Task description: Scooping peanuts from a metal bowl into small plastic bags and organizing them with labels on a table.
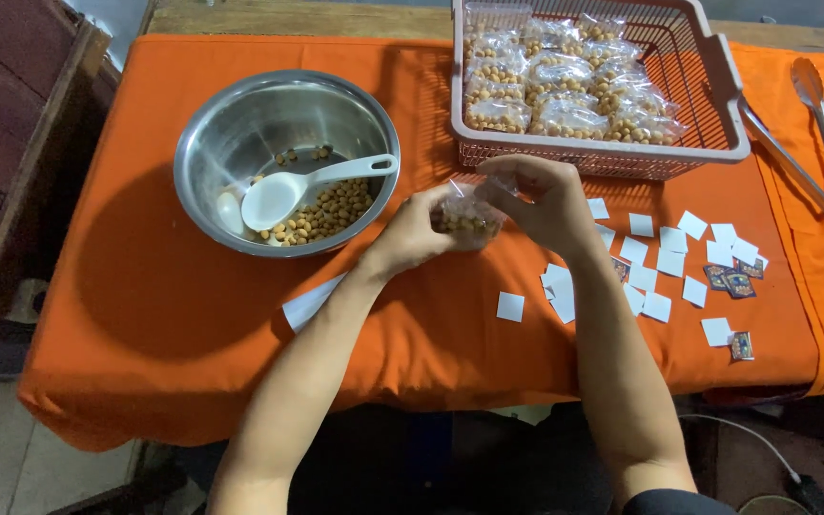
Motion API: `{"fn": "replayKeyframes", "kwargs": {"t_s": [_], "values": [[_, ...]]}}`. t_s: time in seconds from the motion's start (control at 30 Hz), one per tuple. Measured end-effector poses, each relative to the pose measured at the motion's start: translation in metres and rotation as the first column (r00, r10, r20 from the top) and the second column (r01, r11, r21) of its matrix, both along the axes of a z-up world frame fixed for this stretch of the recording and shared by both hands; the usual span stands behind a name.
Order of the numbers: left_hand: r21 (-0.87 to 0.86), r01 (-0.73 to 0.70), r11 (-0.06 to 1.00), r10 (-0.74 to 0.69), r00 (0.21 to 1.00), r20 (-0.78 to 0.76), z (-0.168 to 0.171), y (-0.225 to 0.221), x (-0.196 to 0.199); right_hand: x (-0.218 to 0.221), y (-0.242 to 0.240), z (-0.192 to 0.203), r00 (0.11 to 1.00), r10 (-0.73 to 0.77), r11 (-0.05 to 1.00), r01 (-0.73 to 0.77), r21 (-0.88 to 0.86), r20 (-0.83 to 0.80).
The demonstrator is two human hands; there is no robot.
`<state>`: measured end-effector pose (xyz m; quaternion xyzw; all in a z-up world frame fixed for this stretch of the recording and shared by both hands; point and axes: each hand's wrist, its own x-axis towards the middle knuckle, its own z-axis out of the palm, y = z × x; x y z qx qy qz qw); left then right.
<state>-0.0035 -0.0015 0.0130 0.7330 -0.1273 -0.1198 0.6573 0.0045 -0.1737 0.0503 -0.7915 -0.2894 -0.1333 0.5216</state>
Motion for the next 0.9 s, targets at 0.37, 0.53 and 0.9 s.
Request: {"fn": "replayKeyframes", "kwargs": {"t_s": [0.37, 0.53, 0.9], "values": [[0.044, -0.243, 0.969, 0.242, 0.970, 0.018, -0.015, -0.017, 0.008, -0.005, 0.042, 0.034, 0.856, 0.079, 0.990, -0.006, -0.142, 0.512], [0.071, -0.287, 0.955, 0.280, 0.955, 0.094, -0.036, -0.014, 0.021, 0.005, 0.109, 0.045, 0.809, 0.303, 0.909, -0.087, -0.407, 0.504], [-0.065, -0.107, 0.992, 0.109, 0.994, 0.029, -0.011, -0.003, -0.001, 0.034, 0.107, 0.047, 0.874, 0.259, 0.683, 0.136, -0.718, 0.411]]}}
